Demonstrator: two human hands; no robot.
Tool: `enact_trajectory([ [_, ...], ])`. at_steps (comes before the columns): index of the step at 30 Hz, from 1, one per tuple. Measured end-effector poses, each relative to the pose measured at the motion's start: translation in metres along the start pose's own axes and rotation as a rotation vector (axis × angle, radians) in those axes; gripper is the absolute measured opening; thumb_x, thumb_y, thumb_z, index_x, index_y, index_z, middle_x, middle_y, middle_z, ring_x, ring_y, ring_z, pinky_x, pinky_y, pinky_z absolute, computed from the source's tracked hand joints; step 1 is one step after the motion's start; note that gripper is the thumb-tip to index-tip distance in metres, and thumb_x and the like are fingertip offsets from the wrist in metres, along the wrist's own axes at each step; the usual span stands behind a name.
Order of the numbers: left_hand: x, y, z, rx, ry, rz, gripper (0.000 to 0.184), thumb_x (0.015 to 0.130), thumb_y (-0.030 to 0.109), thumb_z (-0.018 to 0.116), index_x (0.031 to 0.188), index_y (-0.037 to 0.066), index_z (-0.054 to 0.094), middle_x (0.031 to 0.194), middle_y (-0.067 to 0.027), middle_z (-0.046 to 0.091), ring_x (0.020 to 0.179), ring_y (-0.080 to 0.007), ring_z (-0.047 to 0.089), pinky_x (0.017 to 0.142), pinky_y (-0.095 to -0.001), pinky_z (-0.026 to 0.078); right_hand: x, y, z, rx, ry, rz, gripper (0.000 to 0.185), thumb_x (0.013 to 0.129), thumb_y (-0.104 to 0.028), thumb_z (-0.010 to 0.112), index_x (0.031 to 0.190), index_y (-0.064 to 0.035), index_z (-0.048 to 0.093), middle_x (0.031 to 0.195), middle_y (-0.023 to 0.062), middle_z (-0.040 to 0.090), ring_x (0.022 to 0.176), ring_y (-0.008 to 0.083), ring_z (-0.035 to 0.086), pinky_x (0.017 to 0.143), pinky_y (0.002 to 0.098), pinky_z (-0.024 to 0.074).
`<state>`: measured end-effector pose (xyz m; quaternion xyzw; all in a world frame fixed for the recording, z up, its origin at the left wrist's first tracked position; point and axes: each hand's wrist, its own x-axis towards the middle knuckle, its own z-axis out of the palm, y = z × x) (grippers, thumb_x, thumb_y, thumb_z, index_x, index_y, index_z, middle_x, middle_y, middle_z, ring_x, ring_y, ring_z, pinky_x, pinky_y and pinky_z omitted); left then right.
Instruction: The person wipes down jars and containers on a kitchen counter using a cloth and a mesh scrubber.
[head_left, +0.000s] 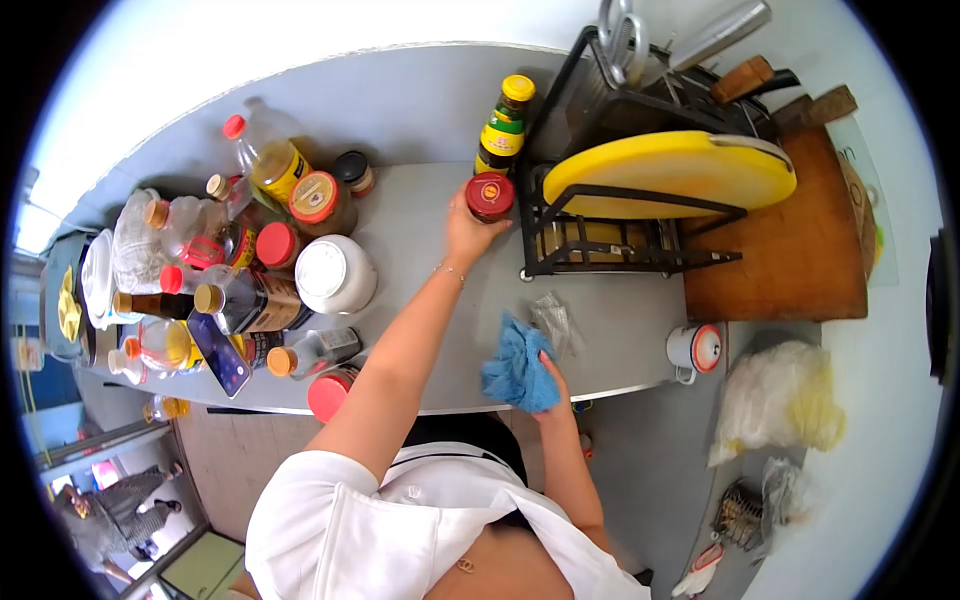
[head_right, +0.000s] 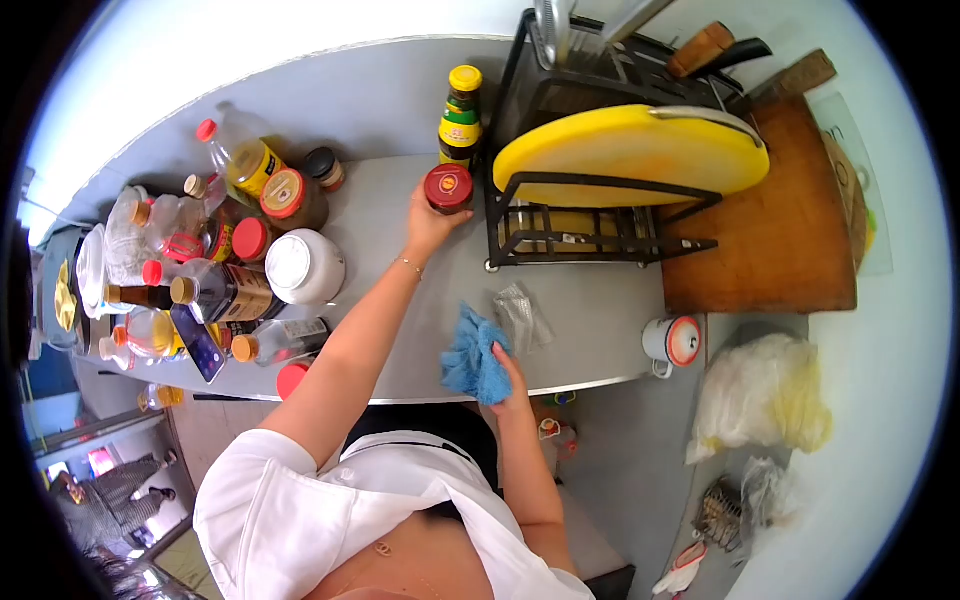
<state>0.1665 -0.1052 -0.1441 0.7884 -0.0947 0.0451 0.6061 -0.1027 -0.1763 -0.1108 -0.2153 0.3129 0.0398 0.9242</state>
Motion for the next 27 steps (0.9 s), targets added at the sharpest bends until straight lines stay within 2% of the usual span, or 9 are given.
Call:
enact_trajectory([
  [3, 0.003, -0.009, 0.007, 0.002, 0.000, -0.016, 0.088, 0.046, 0.011, 0.088, 0.122, 0.003, 0.044, 0.115, -0.0170, 0.054, 0.110, -0.0341, 0.049, 0.096, -0.0395, 0.040, 0.002, -0.009, 0.003, -0.028, 0.009, 0.009, 0.052, 0.086, -0.030, 0.060, 0.127, -0.0004, 0.046, 0.120, 0.0139, 0.056, 0.108, 0.0282, 0.055, 0.093, 0.0427, 0.0441],
  [6, 0.000, 0.004, 0.009, 0.045, 0.020, -0.015, 0.090, 0.046, 0.012, 0.088, 0.123, 0.004, 0.042, 0.116, -0.0164, 0.054, 0.112, -0.0343, 0.047, 0.096, -0.0400, 0.040, 0.004, -0.018, 0.001, -0.047, -0.027, 0.068, 0.047, 0.091, -0.028, 0.048, 0.131, -0.0035, 0.044, 0.128, 0.0128, 0.052, 0.117, 0.0287, 0.049, 0.101, 0.0424, 0.0377],
  [13, 0.003, -0.005, 0.025, 0.063, -0.007, -0.028, 0.097, 0.047, 0.012, 0.087, 0.130, 0.006, 0.035, 0.123, -0.0192, 0.046, 0.117, -0.0366, 0.042, 0.100, -0.0406, 0.037, 0.016, -0.032, 0.010, -0.151, 0.001, 0.074, 0.047, 0.091, -0.029, 0.048, 0.130, -0.0027, 0.045, 0.126, 0.0125, 0.053, 0.115, 0.0283, 0.051, 0.100, 0.0422, 0.0384],
  [15, 0.000, -0.005, 0.024, 0.112, -0.028, -0.062, 0.106, 0.047, 0.014, 0.088, 0.134, 0.003, 0.028, 0.127, -0.0225, 0.041, 0.119, -0.0387, 0.039, 0.102, -0.0417, 0.034, 0.021, -0.033, 0.005, -0.170, 0.002, 0.083, 0.048, 0.091, -0.030, 0.049, 0.130, -0.0025, 0.045, 0.126, 0.0126, 0.053, 0.115, 0.0282, 0.051, 0.100, 0.0421, 0.0384],
  [18, -0.007, -0.001, 0.015, 0.219, -0.060, -0.093, 0.119, 0.049, 0.021, 0.087, 0.140, -0.003, 0.015, 0.133, -0.0284, 0.033, 0.122, -0.0418, 0.034, 0.104, -0.0432, 0.030, 0.024, -0.032, 0.006, -0.182, 0.025, 0.090, 0.054, 0.087, -0.030, 0.056, 0.131, -0.0014, 0.043, 0.126, 0.0143, 0.052, 0.113, 0.0295, 0.052, 0.096, 0.0443, 0.0414],
  [21, -0.022, 0.000, -0.009, 0.332, 0.063, -0.034, 0.105, 0.057, 0.021, 0.082, 0.138, -0.003, 0.020, 0.132, -0.0271, 0.035, 0.121, -0.0409, 0.036, 0.103, -0.0434, 0.031, 0.027, -0.033, 0.007, -0.144, -0.044, 0.089, 0.051, 0.089, -0.030, 0.052, 0.131, -0.0012, 0.043, 0.124, 0.0137, 0.054, 0.111, 0.0290, 0.054, 0.096, 0.0447, 0.0412],
  [24, -0.038, 0.008, -0.050, 0.318, 0.234, -0.064, 0.082, 0.066, 0.018, 0.075, 0.133, -0.002, 0.031, 0.127, -0.0238, 0.043, 0.121, -0.0369, 0.039, 0.101, -0.0413, 0.033, 0.031, -0.033, 0.018, -0.030, -0.182, 0.102, 0.049, 0.092, -0.034, 0.047, 0.130, -0.0018, 0.044, 0.123, 0.0123, 0.055, 0.111, 0.0280, 0.054, 0.098, 0.0437, 0.0403],
  [27, -0.037, 0.028, -0.095, 0.322, 0.364, -0.047, 0.068, 0.067, 0.015, 0.073, 0.125, -0.002, 0.041, 0.121, -0.0222, 0.048, 0.116, -0.0343, 0.044, 0.098, -0.0401, 0.036, 0.063, -0.029, 0.017, 0.278, -0.487, 0.317, 0.053, 0.094, -0.042, 0.040, 0.131, -0.0042, 0.044, 0.125, 0.0121, 0.054, 0.112, 0.0283, 0.052, 0.099, 0.0426, 0.0387],
])
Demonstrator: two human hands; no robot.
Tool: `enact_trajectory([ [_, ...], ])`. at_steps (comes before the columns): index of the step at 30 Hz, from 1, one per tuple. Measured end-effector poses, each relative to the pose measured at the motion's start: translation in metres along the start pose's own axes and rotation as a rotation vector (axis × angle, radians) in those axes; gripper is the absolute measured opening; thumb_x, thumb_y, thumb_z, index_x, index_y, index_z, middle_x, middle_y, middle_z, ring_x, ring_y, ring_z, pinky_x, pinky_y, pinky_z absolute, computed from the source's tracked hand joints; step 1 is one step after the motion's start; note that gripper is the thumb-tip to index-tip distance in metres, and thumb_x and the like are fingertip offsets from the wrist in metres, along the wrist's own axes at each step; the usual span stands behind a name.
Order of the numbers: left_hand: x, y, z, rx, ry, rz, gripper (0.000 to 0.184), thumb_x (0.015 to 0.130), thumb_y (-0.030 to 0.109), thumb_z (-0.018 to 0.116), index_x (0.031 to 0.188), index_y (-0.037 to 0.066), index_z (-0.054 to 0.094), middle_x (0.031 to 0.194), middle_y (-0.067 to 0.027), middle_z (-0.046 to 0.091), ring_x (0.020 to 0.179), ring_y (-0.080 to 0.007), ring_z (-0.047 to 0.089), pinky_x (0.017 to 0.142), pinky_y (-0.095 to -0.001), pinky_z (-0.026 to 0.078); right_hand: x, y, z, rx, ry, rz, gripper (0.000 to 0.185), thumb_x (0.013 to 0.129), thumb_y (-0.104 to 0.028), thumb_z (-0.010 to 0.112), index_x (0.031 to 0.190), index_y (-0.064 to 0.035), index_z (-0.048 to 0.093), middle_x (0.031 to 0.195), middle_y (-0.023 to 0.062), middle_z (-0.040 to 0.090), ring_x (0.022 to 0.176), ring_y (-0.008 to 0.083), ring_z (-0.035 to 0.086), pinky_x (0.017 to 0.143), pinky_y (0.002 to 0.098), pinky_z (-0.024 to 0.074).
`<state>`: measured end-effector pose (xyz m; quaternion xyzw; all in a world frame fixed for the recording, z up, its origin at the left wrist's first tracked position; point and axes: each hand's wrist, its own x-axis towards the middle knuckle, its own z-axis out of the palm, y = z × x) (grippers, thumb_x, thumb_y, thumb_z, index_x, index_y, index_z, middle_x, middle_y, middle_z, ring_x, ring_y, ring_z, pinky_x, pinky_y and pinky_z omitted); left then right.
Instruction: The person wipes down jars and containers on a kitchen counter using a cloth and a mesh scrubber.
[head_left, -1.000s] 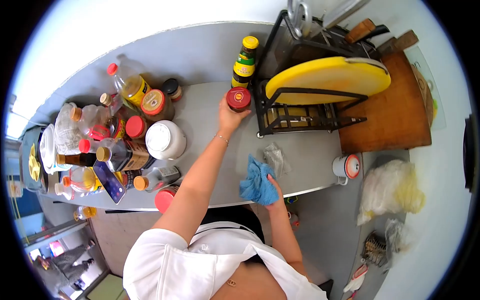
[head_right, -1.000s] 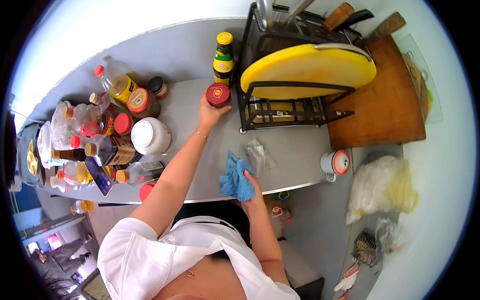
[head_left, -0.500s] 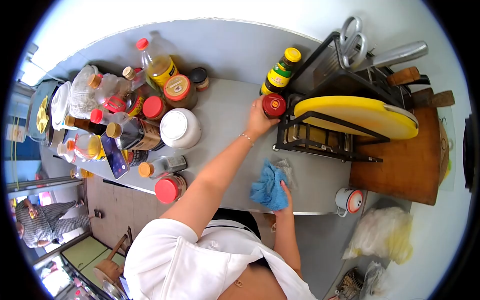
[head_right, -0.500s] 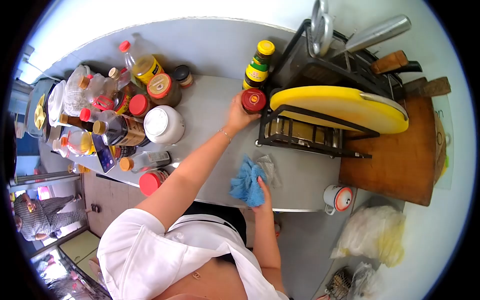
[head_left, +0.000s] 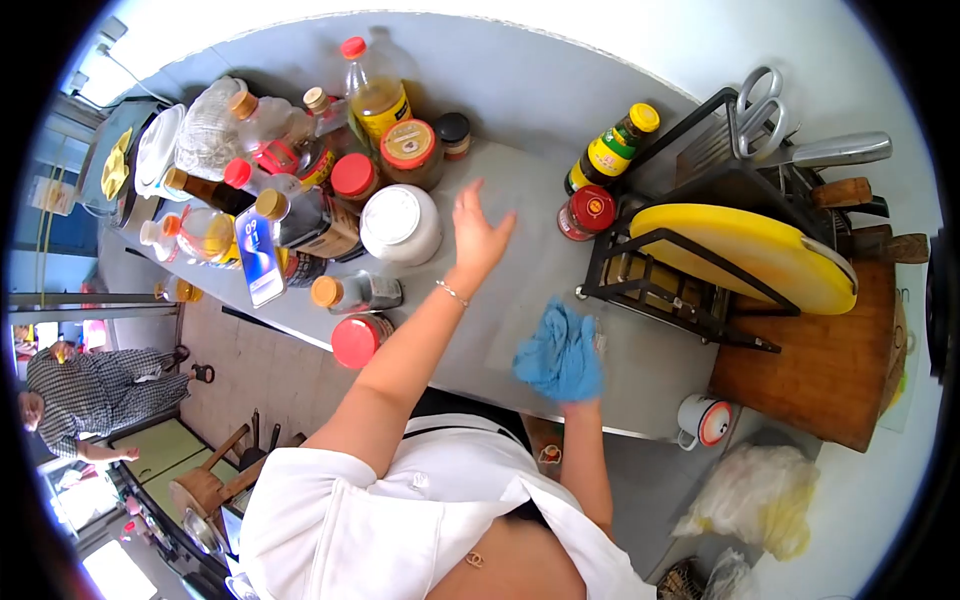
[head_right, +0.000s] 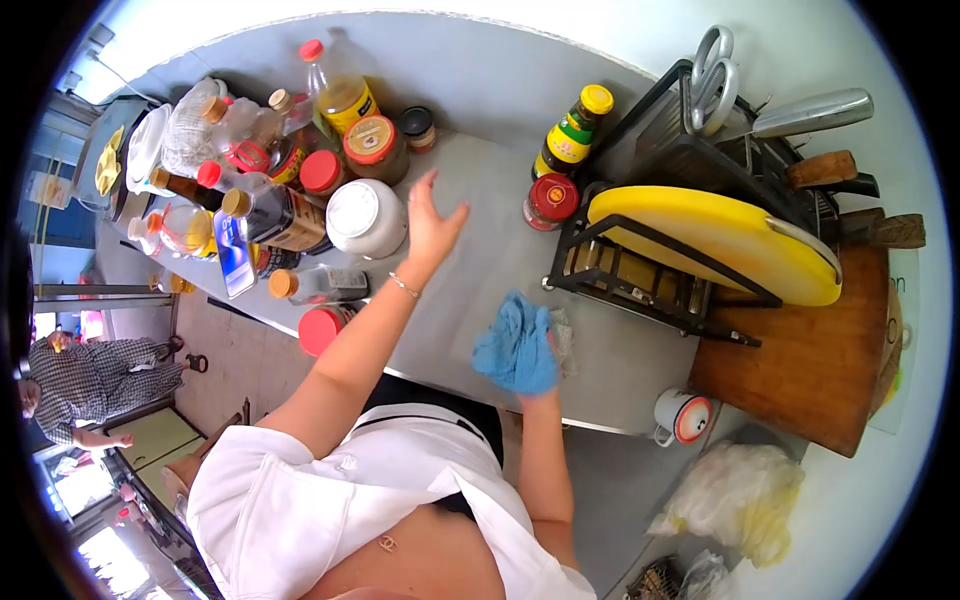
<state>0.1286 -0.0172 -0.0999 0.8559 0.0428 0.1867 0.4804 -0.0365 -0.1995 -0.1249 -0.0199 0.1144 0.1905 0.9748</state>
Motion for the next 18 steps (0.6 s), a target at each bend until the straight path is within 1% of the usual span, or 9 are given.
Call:
enact_trajectory([
  [3, 0.012, 0.001, -0.028, -0.029, -0.018, 0.013, 0.061, 0.071, 0.016, 0.073, 0.122, 0.000, 0.044, 0.120, -0.0197, 0.050, 0.116, -0.0305, 0.045, 0.096, -0.0387, 0.039, 0.013, 0.010, 0.054, 0.000, -0.041, 0.003, 0.055, 0.095, -0.045, 0.037, 0.130, -0.0037, 0.045, 0.125, 0.0120, 0.054, 0.113, 0.0275, 0.051, 0.099, 0.0418, 0.0387],
  [6, -0.005, -0.001, -0.043, -0.511, -0.271, -0.332, 0.059, 0.075, 0.021, 0.072, 0.122, -0.002, 0.044, 0.119, -0.0178, 0.053, 0.115, -0.0269, 0.048, 0.093, -0.0381, 0.041, 0.022, 0.014, 0.062, -0.051, -0.041, 0.001, 0.055, 0.096, -0.044, 0.034, 0.132, -0.0030, 0.043, 0.127, 0.0119, 0.052, 0.114, 0.0271, 0.050, 0.100, 0.0412, 0.0370],
  [7, -0.018, 0.011, -0.051, -0.536, -0.323, -0.398, 0.052, 0.082, 0.026, 0.068, 0.121, -0.002, 0.047, 0.115, -0.0139, 0.056, 0.108, -0.0206, 0.054, 0.088, -0.0334, 0.045, 0.021, 0.017, 0.070, -0.043, -0.083, -0.009, 0.055, 0.096, -0.044, 0.034, 0.132, -0.0028, 0.041, 0.128, 0.0118, 0.051, 0.114, 0.0268, 0.050, 0.101, 0.0406, 0.0364],
  [9, -0.046, 0.029, -0.061, -0.646, -0.408, -0.715, 0.046, 0.085, 0.024, 0.064, 0.121, -0.001, 0.048, 0.114, -0.0113, 0.058, 0.102, -0.0179, 0.056, 0.086, -0.0299, 0.046, 0.020, 0.023, 0.082, -0.030, -0.176, -0.037, 0.056, 0.096, -0.043, 0.032, 0.133, -0.0025, 0.039, 0.130, 0.0115, 0.050, 0.115, 0.0263, 0.050, 0.102, 0.0395, 0.0352],
  [10, -0.056, 0.033, -0.064, -0.691, -0.446, -0.876, 0.044, 0.086, 0.023, 0.062, 0.121, -0.001, 0.049, 0.113, -0.0100, 0.058, 0.099, -0.0166, 0.058, 0.085, -0.0281, 0.046, 0.026, 0.025, 0.072, -0.135, -0.203, -0.088, 0.056, 0.096, -0.043, 0.033, 0.134, -0.0023, 0.038, 0.130, 0.0114, 0.049, 0.115, 0.0262, 0.049, 0.102, 0.0390, 0.0352],
  [12, -0.081, 0.025, -0.064, -0.850, -0.668, -0.897, 0.041, 0.088, 0.022, 0.060, 0.122, 0.000, 0.049, 0.111, -0.0081, 0.059, 0.099, -0.0154, 0.057, 0.084, -0.0267, 0.046, 0.035, 0.030, 0.035, -0.348, -0.239, -0.179, 0.057, 0.096, -0.043, 0.033, 0.136, -0.0020, 0.035, 0.132, 0.0113, 0.047, 0.116, 0.0258, 0.048, 0.102, 0.0380, 0.0353],
  [13, -0.090, 0.017, -0.062, -0.932, -0.775, -0.902, 0.040, 0.088, 0.021, 0.059, 0.122, 0.001, 0.049, 0.110, -0.0072, 0.060, 0.099, -0.0148, 0.057, 0.083, -0.0261, 0.046, 0.036, 0.033, 0.027, -0.288, -0.134, -0.127, 0.056, 0.096, -0.043, 0.034, 0.135, -0.0019, 0.037, 0.130, 0.0112, 0.048, 0.115, 0.0253, 0.049, 0.101, 0.0373, 0.0363],
  [15, -0.100, -0.003, -0.064, -0.723, -0.808, -0.871, 0.038, 0.089, 0.020, 0.057, 0.123, 0.004, 0.051, 0.108, -0.0060, 0.061, 0.096, -0.0136, 0.058, 0.079, -0.0264, 0.047, 0.038, 0.038, 0.016, -0.165, 0.069, -0.013, 0.055, 0.095, -0.043, 0.037, 0.132, -0.0017, 0.040, 0.127, 0.0110, 0.051, 0.113, 0.0242, 0.051, 0.099, 0.0359, 0.0383],
  [18, -0.117, -0.055, -0.061, -0.513, -0.820, -0.686, 0.039, 0.086, 0.020, 0.060, 0.121, 0.005, 0.053, 0.105, -0.0076, 0.063, 0.094, -0.0163, 0.060, 0.078, -0.0295, 0.048, 0.019, 0.040, 0.009, -0.659, 0.518, -0.162, 0.053, 0.093, -0.043, 0.044, 0.124, 0.0000, 0.049, 0.121, 0.0103, 0.056, 0.108, 0.0233, 0.055, 0.096, 0.0349, 0.0409],
])
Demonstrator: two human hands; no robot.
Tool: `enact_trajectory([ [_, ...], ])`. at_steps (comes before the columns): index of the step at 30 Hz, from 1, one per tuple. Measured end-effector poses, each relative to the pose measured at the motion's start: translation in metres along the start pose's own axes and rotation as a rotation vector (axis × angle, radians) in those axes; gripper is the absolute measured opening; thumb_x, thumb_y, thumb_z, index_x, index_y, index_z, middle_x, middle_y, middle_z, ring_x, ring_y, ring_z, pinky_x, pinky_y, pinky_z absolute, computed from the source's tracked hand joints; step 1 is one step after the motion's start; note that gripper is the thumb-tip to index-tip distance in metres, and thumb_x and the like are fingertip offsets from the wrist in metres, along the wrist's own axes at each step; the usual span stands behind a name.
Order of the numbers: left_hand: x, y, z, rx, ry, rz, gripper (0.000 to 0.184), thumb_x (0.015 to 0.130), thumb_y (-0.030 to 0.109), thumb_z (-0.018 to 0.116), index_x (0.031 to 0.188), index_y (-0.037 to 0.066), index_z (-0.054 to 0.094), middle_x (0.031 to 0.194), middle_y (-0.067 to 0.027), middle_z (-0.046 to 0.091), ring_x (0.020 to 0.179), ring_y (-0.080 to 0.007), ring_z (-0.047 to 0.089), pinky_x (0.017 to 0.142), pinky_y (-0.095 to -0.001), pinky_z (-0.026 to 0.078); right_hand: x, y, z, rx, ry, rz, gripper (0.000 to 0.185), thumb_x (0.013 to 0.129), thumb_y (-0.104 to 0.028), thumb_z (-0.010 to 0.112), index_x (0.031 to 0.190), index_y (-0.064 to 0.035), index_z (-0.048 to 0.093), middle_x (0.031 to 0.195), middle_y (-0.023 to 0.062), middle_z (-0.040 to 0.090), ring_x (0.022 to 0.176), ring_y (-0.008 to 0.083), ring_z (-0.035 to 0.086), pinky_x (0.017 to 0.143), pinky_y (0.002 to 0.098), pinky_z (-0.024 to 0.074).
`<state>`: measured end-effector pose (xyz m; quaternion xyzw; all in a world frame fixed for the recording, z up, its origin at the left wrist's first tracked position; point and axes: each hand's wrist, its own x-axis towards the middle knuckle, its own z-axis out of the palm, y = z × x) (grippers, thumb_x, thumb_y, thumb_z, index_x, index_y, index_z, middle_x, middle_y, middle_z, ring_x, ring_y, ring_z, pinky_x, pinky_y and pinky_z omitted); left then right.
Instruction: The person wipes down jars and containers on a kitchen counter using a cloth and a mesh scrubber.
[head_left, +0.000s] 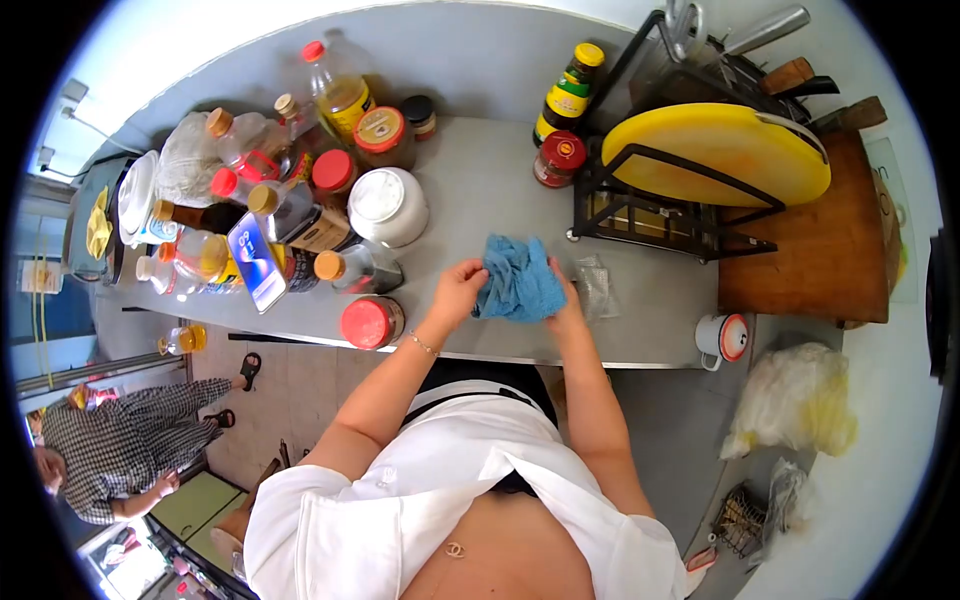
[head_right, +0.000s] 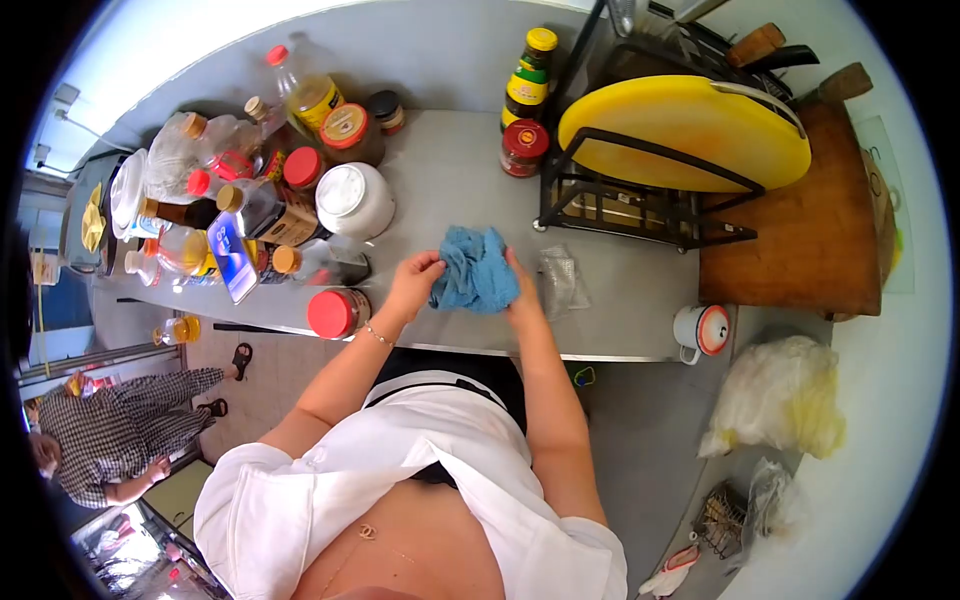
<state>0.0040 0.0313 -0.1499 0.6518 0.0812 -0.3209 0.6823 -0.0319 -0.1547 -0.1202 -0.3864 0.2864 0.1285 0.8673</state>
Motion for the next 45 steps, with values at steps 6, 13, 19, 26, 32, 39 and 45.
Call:
enact_trajectory([
  [6, -0.029, 0.000, -0.005, 0.669, 0.404, 0.371, 0.048, 0.079, 0.023, 0.067, 0.119, 0.000, 0.053, 0.110, -0.0183, 0.061, 0.098, -0.0264, 0.060, 0.082, -0.0367, 0.047, 0.024, 0.008, -0.034, -1.188, 0.480, -0.628, 0.035, 0.084, -0.026, 0.060, 0.111, -0.0042, 0.059, 0.102, 0.0127, 0.060, 0.091, 0.0261, 0.060, 0.081, 0.0364, 0.0468],
  [13, -0.040, -0.005, -0.012, 0.364, 0.398, 0.232, 0.048, 0.079, 0.025, 0.066, 0.117, -0.001, 0.053, 0.108, -0.0202, 0.061, 0.099, -0.0295, 0.060, 0.083, -0.0380, 0.047, 0.049, -0.001, 0.128, -1.323, -0.224, -1.068, 0.061, 0.067, -0.024, 0.076, 0.119, -0.0058, 0.051, 0.113, 0.0133, 0.056, 0.107, 0.0294, 0.052, 0.091, 0.0393, 0.0411],
  [19, -0.073, -0.028, -0.011, 0.205, 0.412, 0.215, 0.040, 0.082, 0.022, 0.065, 0.113, -0.001, 0.055, 0.102, -0.0158, 0.064, 0.091, -0.0246, 0.063, 0.076, -0.0332, 0.048, 0.096, 0.027, 0.212, -1.659, -0.260, -1.045, 0.090, 0.056, -0.034, 0.081, 0.131, -0.0106, 0.038, 0.124, 0.0128, 0.047, 0.118, 0.0314, 0.041, 0.096, 0.0439, 0.0333],
  [26, -0.090, -0.034, -0.007, 0.158, 0.408, 0.210, 0.037, 0.083, 0.021, 0.064, 0.112, -0.001, 0.056, 0.097, -0.0150, 0.065, 0.090, -0.0221, 0.063, 0.076, -0.0338, 0.049, 0.102, 0.014, 0.177, -1.433, -0.146, -1.176, 0.094, 0.052, -0.040, 0.081, 0.130, -0.0108, 0.039, 0.119, 0.0123, 0.051, 0.111, 0.0326, 0.047, 0.091, 0.0469, 0.0340],
  [32, -0.074, -0.010, 0.007, 0.435, 0.449, 0.308, 0.047, 0.079, 0.026, 0.067, 0.116, 0.000, 0.053, 0.096, -0.0167, 0.065, 0.092, -0.0300, 0.062, 0.079, -0.0368, 0.048, 0.074, -0.053, 0.099, -1.536, 0.083, -1.231, 0.092, 0.052, -0.038, 0.081, 0.129, -0.0097, 0.041, 0.117, 0.0119, 0.052, 0.111, 0.0330, 0.047, 0.093, 0.0465, 0.0333],
  [39, -0.037, -0.005, 0.035, 1.272, 0.280, 0.539, 0.058, 0.066, 0.023, 0.075, 0.120, 0.020, 0.054, 0.132, -0.0134, 0.043, 0.122, -0.0338, 0.039, 0.097, -0.0488, 0.033, 0.053, -0.072, 0.053, -1.606, 0.171, -1.100, 0.092, 0.054, -0.039, 0.082, 0.130, -0.0094, 0.040, 0.121, 0.0145, 0.052, 0.115, 0.0332, 0.046, 0.098, 0.0453, 0.0306],
  [45, -0.030, -0.005, 0.014, 1.208, 0.312, 0.061, 0.057, 0.061, 0.018, 0.077, 0.114, 0.021, 0.056, 0.117, -0.0120, 0.050, 0.110, -0.0316, 0.046, 0.091, -0.0500, 0.037, 0.031, -0.067, 0.041, -1.603, 0.125, -1.104, 0.089, 0.054, -0.035, 0.080, 0.130, -0.0102, 0.041, 0.119, 0.0124, 0.050, 0.114, 0.0309, 0.045, 0.098, 0.0449, 0.0284],
])
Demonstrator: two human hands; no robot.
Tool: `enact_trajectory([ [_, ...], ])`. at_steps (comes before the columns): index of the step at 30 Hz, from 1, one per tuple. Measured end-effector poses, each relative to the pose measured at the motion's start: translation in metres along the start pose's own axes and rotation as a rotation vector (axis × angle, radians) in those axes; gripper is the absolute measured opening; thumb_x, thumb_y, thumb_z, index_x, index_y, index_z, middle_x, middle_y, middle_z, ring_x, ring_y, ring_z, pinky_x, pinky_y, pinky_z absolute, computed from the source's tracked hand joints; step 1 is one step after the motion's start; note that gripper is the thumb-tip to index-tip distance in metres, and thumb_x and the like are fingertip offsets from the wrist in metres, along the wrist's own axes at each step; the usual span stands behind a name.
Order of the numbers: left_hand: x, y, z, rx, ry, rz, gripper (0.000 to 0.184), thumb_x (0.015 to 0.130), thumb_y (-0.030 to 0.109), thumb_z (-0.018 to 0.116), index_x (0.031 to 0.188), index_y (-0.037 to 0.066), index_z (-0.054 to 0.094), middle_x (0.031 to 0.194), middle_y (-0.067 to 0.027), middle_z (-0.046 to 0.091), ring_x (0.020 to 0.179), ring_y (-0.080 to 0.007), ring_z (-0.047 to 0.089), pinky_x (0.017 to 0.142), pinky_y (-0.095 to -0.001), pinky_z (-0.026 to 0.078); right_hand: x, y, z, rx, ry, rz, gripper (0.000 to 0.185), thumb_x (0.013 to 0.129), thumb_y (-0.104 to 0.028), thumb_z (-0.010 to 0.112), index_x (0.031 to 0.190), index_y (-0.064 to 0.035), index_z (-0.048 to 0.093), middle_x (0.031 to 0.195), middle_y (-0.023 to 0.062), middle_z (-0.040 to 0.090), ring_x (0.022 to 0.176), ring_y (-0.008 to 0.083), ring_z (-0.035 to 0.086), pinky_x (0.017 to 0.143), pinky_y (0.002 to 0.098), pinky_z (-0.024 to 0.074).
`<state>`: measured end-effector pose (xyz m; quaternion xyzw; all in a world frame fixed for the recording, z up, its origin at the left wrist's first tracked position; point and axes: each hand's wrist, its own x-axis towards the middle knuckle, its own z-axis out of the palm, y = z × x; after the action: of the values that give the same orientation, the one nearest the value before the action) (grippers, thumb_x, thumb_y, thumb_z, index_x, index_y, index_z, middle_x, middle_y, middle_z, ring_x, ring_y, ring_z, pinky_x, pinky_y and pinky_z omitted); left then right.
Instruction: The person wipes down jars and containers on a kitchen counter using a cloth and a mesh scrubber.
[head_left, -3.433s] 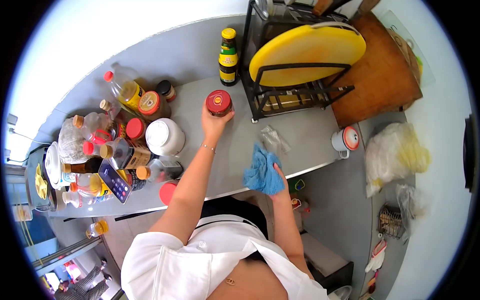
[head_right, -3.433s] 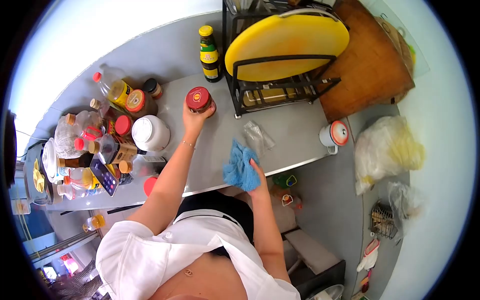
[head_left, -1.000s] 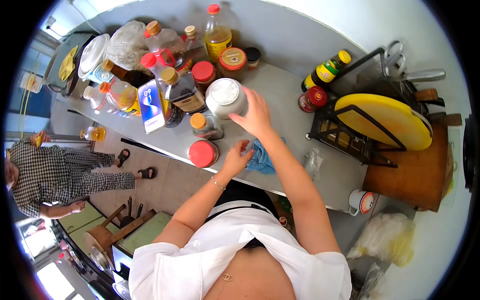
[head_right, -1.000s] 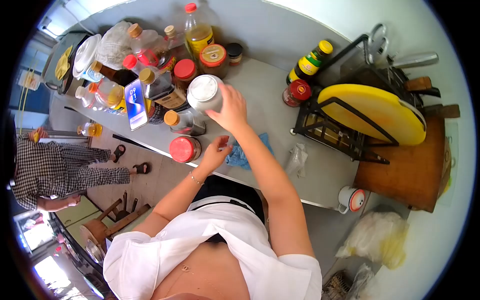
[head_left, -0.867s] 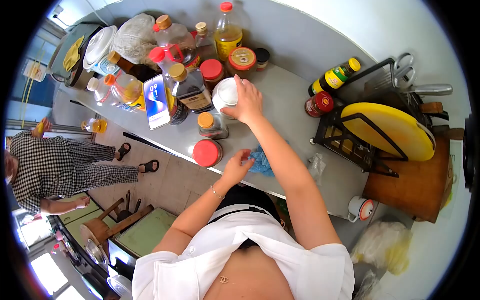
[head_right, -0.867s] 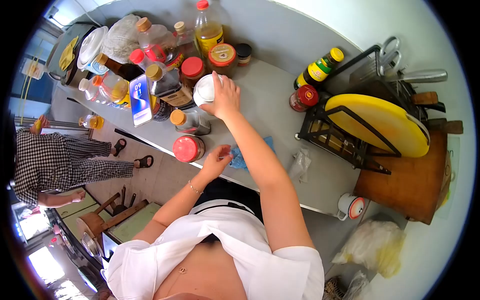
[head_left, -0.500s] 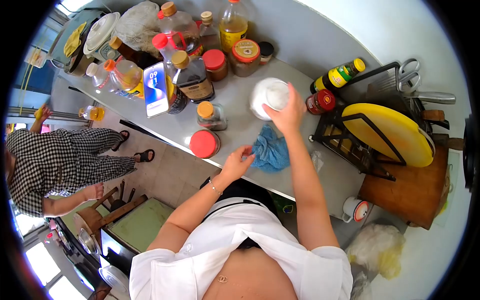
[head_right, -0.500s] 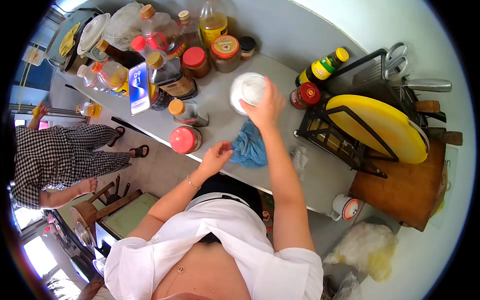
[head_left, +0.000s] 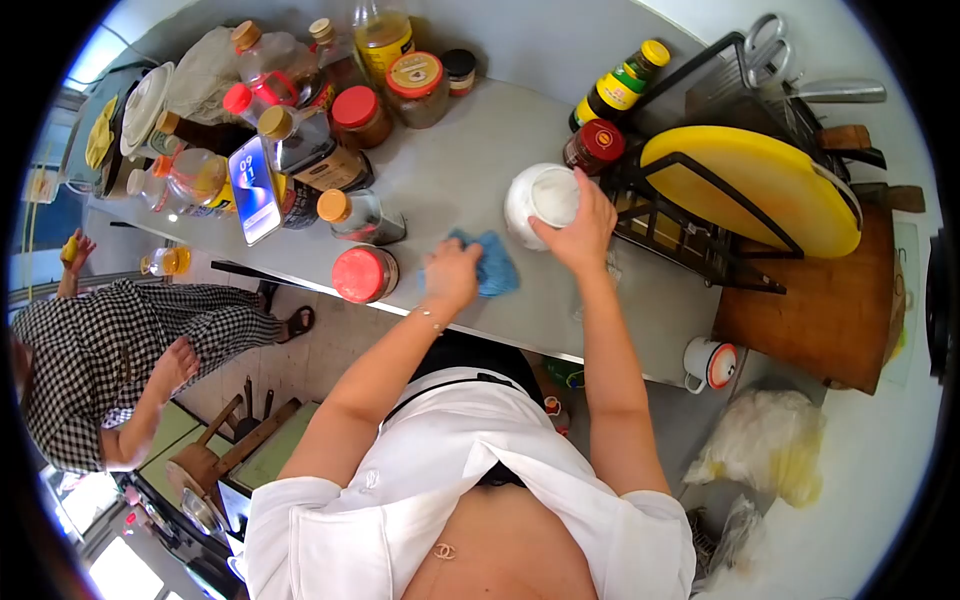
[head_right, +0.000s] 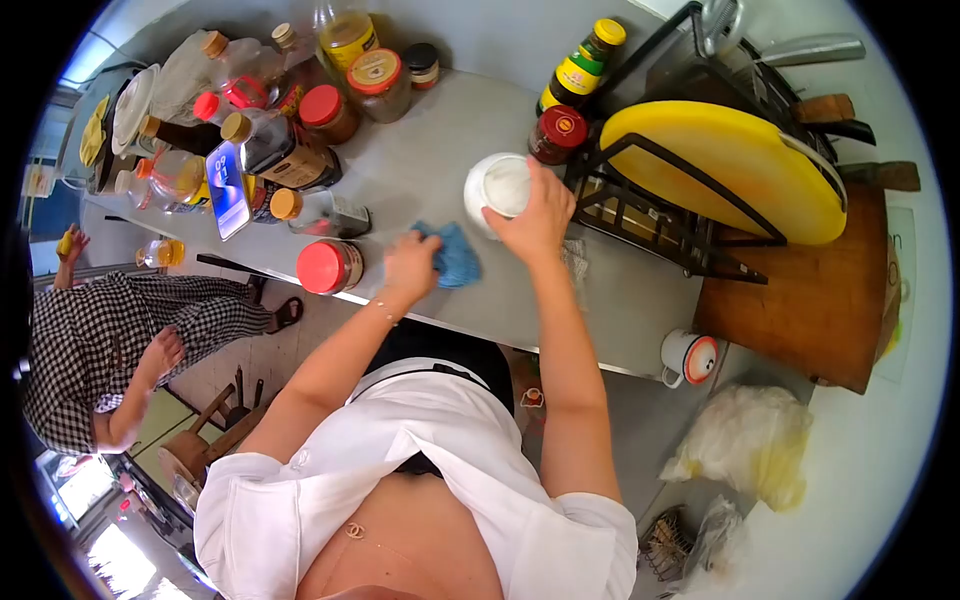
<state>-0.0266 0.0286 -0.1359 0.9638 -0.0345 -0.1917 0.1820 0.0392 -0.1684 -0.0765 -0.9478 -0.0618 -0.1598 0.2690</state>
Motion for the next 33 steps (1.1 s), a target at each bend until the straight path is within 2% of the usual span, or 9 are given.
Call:
enact_trajectory([
  [3, -0.013, -0.014, -0.010, 0.087, 0.010, -0.133, 0.061, 0.063, 0.022, 0.076, 0.118, 0.019, 0.052, 0.120, -0.0161, 0.048, 0.116, -0.0314, 0.043, 0.092, -0.0516, 0.035, -0.020, -0.005, -0.003, -0.008, -0.070, 0.014, 0.088, 0.054, -0.035, 0.080, 0.129, -0.0104, 0.041, 0.120, 0.0127, 0.049, 0.114, 0.0304, 0.044, 0.098, 0.0447, 0.0282],
  [7, -0.028, 0.017, -0.028, -0.067, 0.223, 0.088, 0.095, 0.059, 0.032, 0.080, 0.137, 0.011, 0.032, 0.136, -0.0207, 0.035, 0.129, -0.0351, 0.031, 0.102, -0.0566, 0.023, -0.042, -0.005, -0.015, 0.114, -0.072, 0.007, 0.091, 0.057, -0.038, 0.079, 0.133, -0.0081, 0.038, 0.131, 0.0172, 0.042, 0.123, 0.0333, 0.038, 0.104, 0.0483, 0.0235],
  [10, -0.008, 0.034, -0.035, -0.298, 0.329, 0.294, 0.107, 0.058, 0.038, 0.081, 0.141, 0.004, 0.023, 0.142, -0.0209, 0.029, 0.133, -0.0353, 0.025, 0.105, -0.0593, 0.014, -0.076, 0.035, -0.015, 0.266, 0.174, 0.189, 0.085, 0.062, -0.032, 0.078, 0.134, -0.0070, 0.039, 0.131, 0.0182, 0.042, 0.120, 0.0340, 0.040, 0.102, 0.0463, 0.0287],
  [12, 0.005, 0.044, -0.044, -0.386, 0.336, 0.338, 0.108, 0.057, 0.040, 0.081, 0.140, 0.002, 0.023, 0.143, -0.0199, 0.028, 0.134, -0.0341, 0.024, 0.105, -0.0602, 0.011, -0.108, 0.060, -0.006, 0.043, 0.294, 0.420, 0.073, 0.069, -0.024, 0.074, 0.132, -0.0061, 0.042, 0.133, 0.0181, 0.041, 0.121, 0.0343, 0.041, 0.099, 0.0437, 0.0325],
  [15, 0.023, 0.052, -0.043, -0.401, 0.275, 0.364, 0.108, 0.056, 0.041, 0.081, 0.140, 0.002, 0.025, 0.144, -0.0182, 0.028, 0.135, -0.0318, 0.024, 0.106, -0.0593, 0.008, -0.151, 0.083, 0.017, -0.301, 0.033, 0.306, 0.055, 0.075, -0.019, 0.069, 0.126, -0.0080, 0.050, 0.130, 0.0180, 0.045, 0.118, 0.0378, 0.042, 0.097, 0.0441, 0.0358],
  [21, 0.025, 0.053, -0.026, -0.407, 0.265, 0.377, 0.103, 0.053, 0.042, 0.081, 0.136, 0.003, 0.033, 0.138, -0.0166, 0.037, 0.132, -0.0313, 0.029, 0.106, -0.0588, 0.009, -0.126, 0.073, 0.013, 0.288, 0.184, 0.478, 0.033, 0.080, -0.008, 0.061, 0.112, -0.0057, 0.060, 0.114, 0.0153, 0.054, 0.111, 0.0345, 0.047, 0.092, 0.0424, 0.0386],
  [24, 0.020, 0.051, -0.014, -0.483, 0.350, 0.367, 0.100, 0.051, 0.043, 0.081, 0.132, 0.005, 0.038, 0.135, -0.0185, 0.038, 0.129, -0.0331, 0.031, 0.105, -0.0625, 0.009, -0.087, 0.024, -0.021, 0.383, 0.232, 0.292, 0.036, 0.078, -0.012, 0.063, 0.114, -0.0067, 0.060, 0.115, 0.0137, 0.053, 0.108, 0.0318, 0.048, 0.090, 0.0423, 0.0395],
  [27, 0.024, 0.050, -0.011, -0.489, 0.318, 0.363, 0.096, 0.051, 0.042, 0.080, 0.130, 0.004, 0.041, 0.137, -0.0204, 0.035, 0.130, -0.0349, 0.029, 0.104, -0.0641, 0.010, -0.058, -0.020, -0.031, -0.068, -0.063, -0.132, 0.041, 0.076, -0.017, 0.064, 0.115, -0.0079, 0.059, 0.117, 0.0113, 0.052, 0.105, 0.0289, 0.049, 0.086, 0.0420, 0.0404],
  [33, 0.037, 0.040, 0.004, -0.538, 0.250, 0.362, 0.093, 0.052, 0.043, 0.079, 0.130, 0.008, 0.043, 0.138, -0.0213, 0.033, 0.129, -0.0373, 0.030, 0.102, -0.0665, 0.012, -0.035, -0.025, -0.010, -0.230, -0.169, -0.256, 0.044, 0.075, -0.023, 0.066, 0.117, -0.0108, 0.059, 0.114, 0.0103, 0.052, 0.101, 0.0271, 0.050, 0.080, 0.0403, 0.0414],
])
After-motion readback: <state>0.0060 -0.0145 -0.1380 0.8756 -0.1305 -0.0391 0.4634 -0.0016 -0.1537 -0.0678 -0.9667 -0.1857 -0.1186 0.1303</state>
